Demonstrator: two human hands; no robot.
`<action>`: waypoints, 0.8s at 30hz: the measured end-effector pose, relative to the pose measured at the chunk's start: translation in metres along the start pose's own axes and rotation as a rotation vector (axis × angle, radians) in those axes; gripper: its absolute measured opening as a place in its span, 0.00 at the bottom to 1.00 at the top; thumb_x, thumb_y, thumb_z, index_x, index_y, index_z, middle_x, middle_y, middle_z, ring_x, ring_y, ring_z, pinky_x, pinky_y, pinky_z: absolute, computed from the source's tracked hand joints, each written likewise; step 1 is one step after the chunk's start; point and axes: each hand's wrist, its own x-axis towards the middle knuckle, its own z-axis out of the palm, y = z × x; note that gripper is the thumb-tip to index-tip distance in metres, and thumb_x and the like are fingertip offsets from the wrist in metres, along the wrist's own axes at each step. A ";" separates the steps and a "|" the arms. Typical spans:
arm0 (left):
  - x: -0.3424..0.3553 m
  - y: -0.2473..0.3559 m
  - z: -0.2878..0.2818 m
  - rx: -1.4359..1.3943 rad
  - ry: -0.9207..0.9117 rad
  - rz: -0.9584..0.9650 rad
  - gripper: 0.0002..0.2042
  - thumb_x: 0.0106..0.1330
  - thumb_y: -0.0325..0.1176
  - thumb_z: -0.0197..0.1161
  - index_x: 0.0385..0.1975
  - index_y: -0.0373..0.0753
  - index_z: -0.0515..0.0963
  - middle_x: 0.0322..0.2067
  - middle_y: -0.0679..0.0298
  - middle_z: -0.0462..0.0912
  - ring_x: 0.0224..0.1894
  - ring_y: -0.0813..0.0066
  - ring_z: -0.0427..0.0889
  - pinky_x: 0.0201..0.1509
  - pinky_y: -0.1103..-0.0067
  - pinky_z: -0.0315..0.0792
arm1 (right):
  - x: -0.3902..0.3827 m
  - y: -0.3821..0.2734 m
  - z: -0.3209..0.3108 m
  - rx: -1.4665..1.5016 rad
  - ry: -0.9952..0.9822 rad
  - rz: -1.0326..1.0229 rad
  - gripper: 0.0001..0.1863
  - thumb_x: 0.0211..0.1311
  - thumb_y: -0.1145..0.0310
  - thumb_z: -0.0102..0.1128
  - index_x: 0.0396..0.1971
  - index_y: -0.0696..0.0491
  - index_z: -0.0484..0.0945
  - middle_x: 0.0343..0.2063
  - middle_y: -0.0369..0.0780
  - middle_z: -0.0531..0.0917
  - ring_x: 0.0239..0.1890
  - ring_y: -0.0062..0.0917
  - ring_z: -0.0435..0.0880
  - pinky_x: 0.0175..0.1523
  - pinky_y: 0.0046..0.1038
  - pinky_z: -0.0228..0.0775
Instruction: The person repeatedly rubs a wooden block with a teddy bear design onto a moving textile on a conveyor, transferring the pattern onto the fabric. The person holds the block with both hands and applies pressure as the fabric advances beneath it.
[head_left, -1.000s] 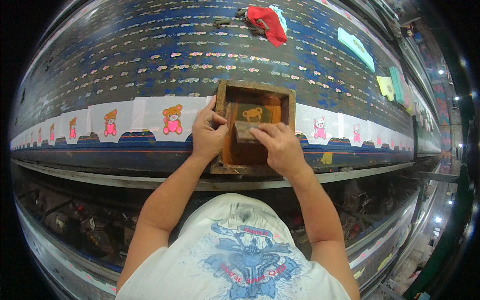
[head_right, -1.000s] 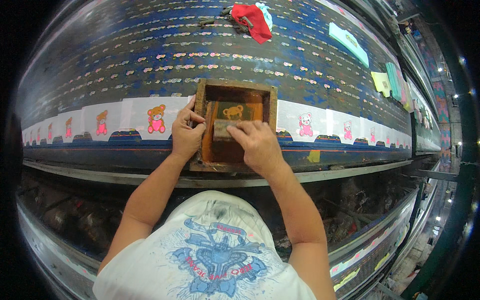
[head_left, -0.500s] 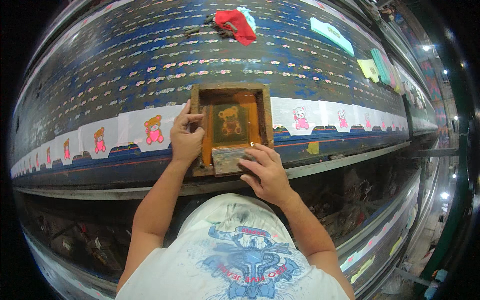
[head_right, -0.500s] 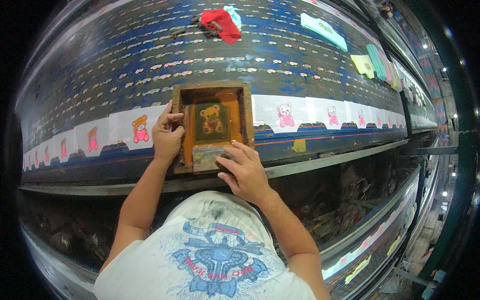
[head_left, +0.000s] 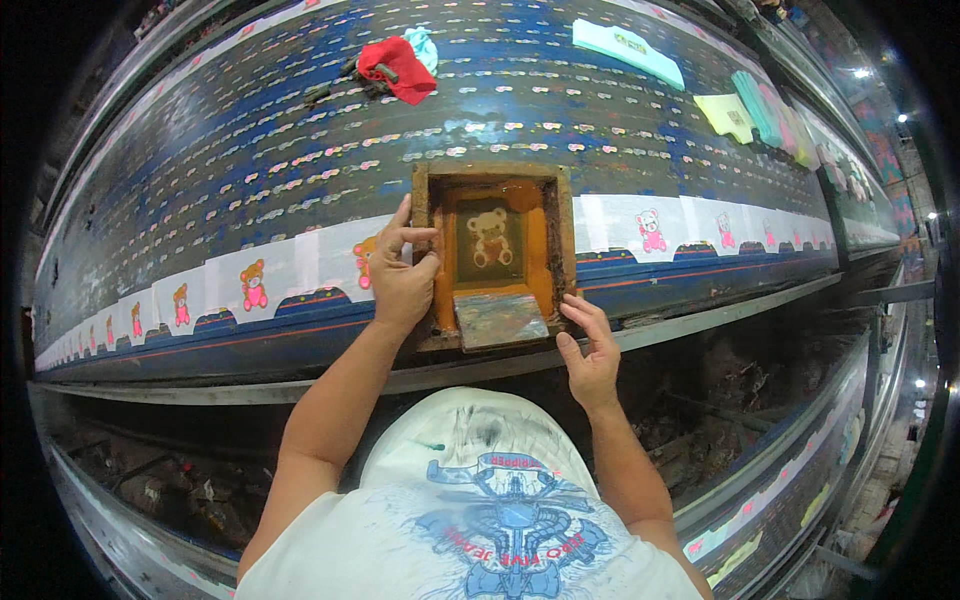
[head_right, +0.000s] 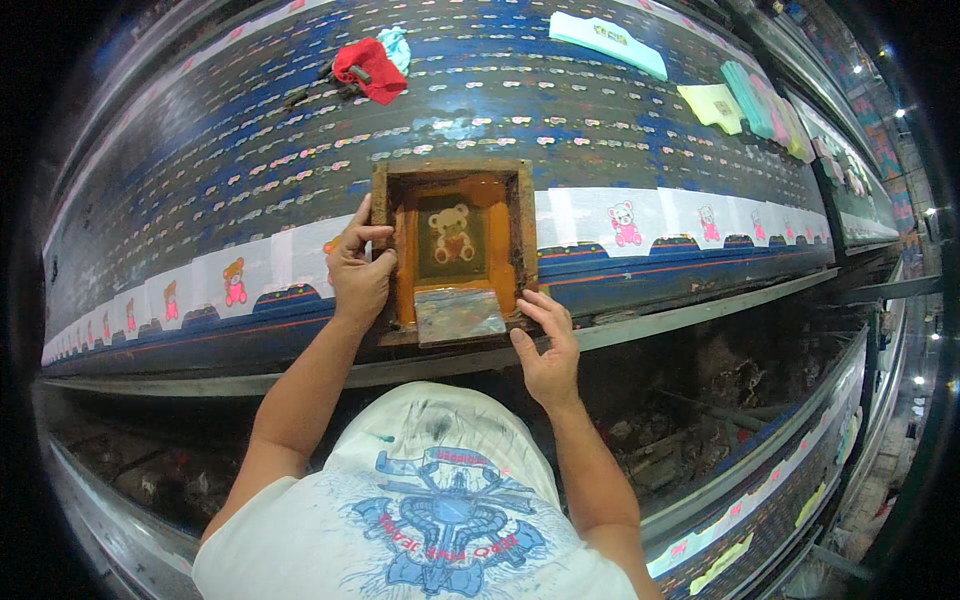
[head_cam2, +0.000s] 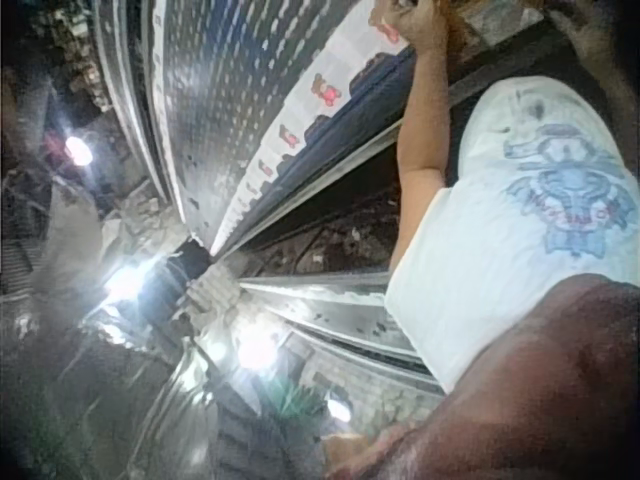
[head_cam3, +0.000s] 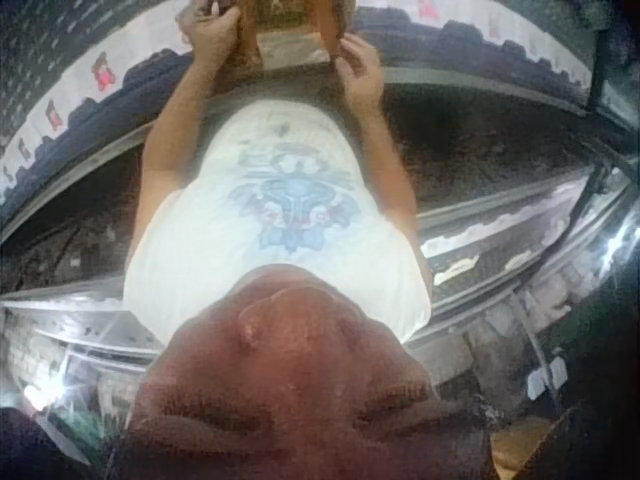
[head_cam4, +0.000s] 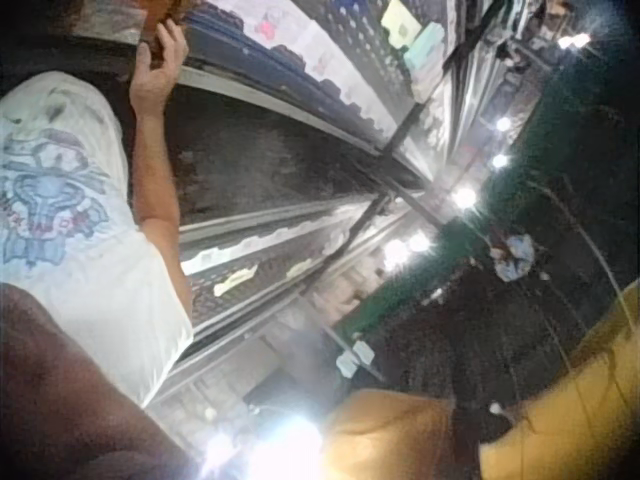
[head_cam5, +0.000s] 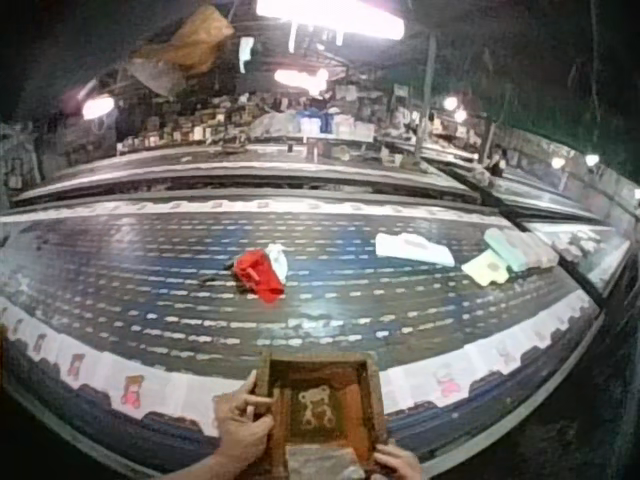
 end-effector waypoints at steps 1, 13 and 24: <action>0.001 -0.006 0.017 -0.054 0.002 -0.021 0.15 0.64 0.11 0.67 0.47 0.33 0.88 0.87 0.44 0.69 0.85 0.60 0.75 0.84 0.68 0.73 | 0.002 0.007 -0.014 -0.016 -0.004 -0.011 0.23 0.77 0.63 0.79 0.66 0.56 0.90 0.70 0.49 0.88 0.77 0.46 0.82 0.84 0.47 0.67; -0.009 -0.027 0.066 -0.103 0.059 -0.181 0.17 0.61 0.08 0.67 0.48 0.31 0.88 0.88 0.41 0.67 0.85 0.58 0.76 0.84 0.69 0.74 | 0.044 0.015 -0.091 -0.147 -0.192 -0.304 0.21 0.69 0.71 0.80 0.60 0.57 0.90 0.65 0.50 0.88 0.72 0.53 0.83 0.78 0.51 0.74; -0.010 -0.020 0.070 -0.057 0.054 -0.203 0.15 0.61 0.08 0.67 0.45 0.31 0.88 0.87 0.43 0.69 0.78 0.63 0.84 0.78 0.71 0.79 | 0.075 -0.005 -0.054 -0.447 -0.499 -0.622 0.20 0.69 0.68 0.71 0.59 0.57 0.89 0.59 0.47 0.88 0.62 0.45 0.87 0.68 0.45 0.80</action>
